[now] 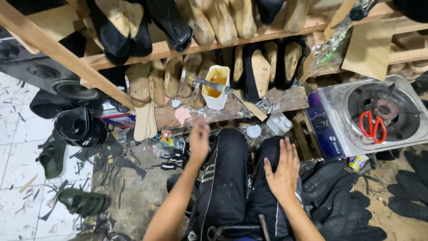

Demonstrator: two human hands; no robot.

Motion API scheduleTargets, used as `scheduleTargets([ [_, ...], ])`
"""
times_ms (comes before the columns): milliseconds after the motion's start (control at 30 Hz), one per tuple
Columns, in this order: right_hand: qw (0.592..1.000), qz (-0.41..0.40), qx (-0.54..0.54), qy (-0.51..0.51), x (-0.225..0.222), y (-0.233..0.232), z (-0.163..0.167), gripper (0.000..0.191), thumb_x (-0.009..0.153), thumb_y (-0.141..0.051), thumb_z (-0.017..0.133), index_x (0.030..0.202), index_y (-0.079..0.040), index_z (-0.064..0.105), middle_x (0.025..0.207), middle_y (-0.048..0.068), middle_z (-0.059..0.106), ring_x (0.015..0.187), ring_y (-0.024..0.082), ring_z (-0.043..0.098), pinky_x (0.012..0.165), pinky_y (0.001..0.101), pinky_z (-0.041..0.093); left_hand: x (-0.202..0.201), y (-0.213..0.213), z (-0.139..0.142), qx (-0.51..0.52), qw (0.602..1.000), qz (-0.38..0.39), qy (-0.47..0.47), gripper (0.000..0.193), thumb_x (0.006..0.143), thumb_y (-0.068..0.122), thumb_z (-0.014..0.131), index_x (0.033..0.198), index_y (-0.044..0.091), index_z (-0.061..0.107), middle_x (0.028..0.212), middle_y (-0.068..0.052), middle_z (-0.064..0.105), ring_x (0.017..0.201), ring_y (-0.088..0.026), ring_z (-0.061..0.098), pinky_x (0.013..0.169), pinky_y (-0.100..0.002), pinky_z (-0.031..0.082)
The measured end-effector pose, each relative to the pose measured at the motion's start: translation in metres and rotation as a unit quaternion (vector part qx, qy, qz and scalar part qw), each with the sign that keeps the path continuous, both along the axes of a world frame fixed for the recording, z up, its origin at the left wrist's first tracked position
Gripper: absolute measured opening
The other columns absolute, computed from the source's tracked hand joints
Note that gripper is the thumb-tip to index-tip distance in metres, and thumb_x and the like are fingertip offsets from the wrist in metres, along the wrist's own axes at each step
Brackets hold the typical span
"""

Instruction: The person sits on the floor of a shoe workshop and lasts a black fabric shoe upper over a wooden shoe last, pulling and smoothing the upper around the last by hand. They apply glue from a container with a brush, trim excess material with red-handled shears, and hammer the sole edge to secure it.

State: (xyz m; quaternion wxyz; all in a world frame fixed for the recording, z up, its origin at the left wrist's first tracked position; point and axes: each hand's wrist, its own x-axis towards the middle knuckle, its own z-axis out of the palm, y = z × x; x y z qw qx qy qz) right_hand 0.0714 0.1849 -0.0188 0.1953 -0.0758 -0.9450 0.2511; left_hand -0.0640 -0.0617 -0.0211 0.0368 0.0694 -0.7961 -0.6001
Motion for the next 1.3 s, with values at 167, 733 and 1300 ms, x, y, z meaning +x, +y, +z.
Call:
scheduleTargets([
  [167,1.0,-0.011,-0.007,-0.008,0.002,0.001,0.0,0.079,0.085,-0.024,0.071,0.152,0.002,0.039,0.158,0.022,0.041,0.148,0.044,0.034,0.119,0.0517,0.029,-0.067,-0.047,0.044,-0.037,0.975,0.087,0.2,0.034,0.101,0.009,0.058,0.133,-0.003,0.059,0.124,-0.016,0.068,0.114,-0.025,0.066,0.099,-0.036,0.053],
  [733,1.0,-0.015,0.01,-0.003,0.006,0.003,0.009,0.079,0.085,-0.027,0.07,0.152,0.001,0.039,0.159,0.02,0.04,0.148,0.041,0.034,0.119,0.05,0.028,-0.152,-0.068,0.096,-0.308,0.936,0.166,0.035,0.042,0.085,0.034,0.078,0.089,-0.007,0.072,0.089,-0.032,0.07,0.09,-0.046,0.07,0.081,-0.049,0.055],
  [1300,1.0,-0.024,0.018,0.001,0.01,0.004,0.017,0.079,0.083,-0.023,0.071,0.151,-0.001,0.039,0.158,0.022,0.039,0.147,0.043,0.034,0.118,0.0508,0.028,-0.021,-0.1,0.036,0.248,0.963,0.106,0.007,0.031,0.109,0.023,0.064,0.123,-0.004,0.066,0.089,-0.008,0.058,0.069,-0.018,0.053,0.059,-0.031,0.043],
])
